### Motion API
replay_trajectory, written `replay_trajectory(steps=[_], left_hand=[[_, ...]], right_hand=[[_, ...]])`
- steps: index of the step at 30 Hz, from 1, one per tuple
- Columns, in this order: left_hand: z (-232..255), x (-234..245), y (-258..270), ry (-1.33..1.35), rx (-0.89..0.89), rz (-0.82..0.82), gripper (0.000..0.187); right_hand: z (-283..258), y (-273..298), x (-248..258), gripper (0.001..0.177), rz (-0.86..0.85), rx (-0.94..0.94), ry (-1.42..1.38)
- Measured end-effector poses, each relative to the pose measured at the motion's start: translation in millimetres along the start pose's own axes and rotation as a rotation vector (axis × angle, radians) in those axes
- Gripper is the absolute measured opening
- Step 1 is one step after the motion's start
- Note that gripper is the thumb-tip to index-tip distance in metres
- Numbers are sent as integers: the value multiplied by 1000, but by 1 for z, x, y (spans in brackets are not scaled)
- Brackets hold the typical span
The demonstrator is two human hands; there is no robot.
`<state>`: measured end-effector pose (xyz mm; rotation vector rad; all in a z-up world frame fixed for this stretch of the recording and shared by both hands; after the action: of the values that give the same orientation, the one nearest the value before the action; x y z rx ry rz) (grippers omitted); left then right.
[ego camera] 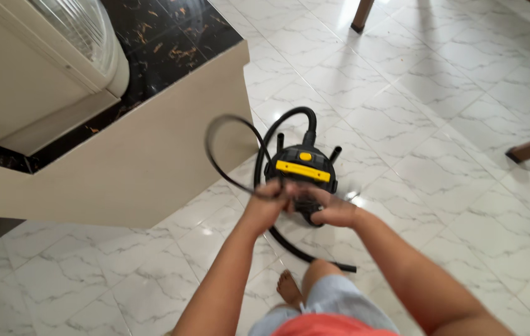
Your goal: The person assembles a vacuum cleaner by connecting the hose and wands, plugs it into a wall outlet, and vacuums the floor and stairs.
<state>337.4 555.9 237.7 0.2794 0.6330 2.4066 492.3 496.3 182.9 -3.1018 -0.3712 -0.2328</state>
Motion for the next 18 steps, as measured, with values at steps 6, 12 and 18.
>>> replay_trajectory(steps=[6, 12, 18], left_hand=[[80, -31, 11, 71, -200, -53, 20], [86, -17, -1, 39, -73, 27, 18], [66, -7, -28, 83, -32, 176, 19]], right_hand=[[148, 30, 69, 58, 41, -436, 17], [207, -6, 166, 34, 146, -81, 764], [268, -117, 169, 34, 213, -396, 728]])
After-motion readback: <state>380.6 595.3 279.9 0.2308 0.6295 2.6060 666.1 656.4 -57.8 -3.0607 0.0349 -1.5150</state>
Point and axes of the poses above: each hand's wrist, its own y-axis away from the middle knuckle, its own x-axis out of the back of the hand, z = x × y, the point moved 7 cm from there along -y, towards the middle knuckle, and after that the axes turned 15 degrees about x, right-handed, at the moved point
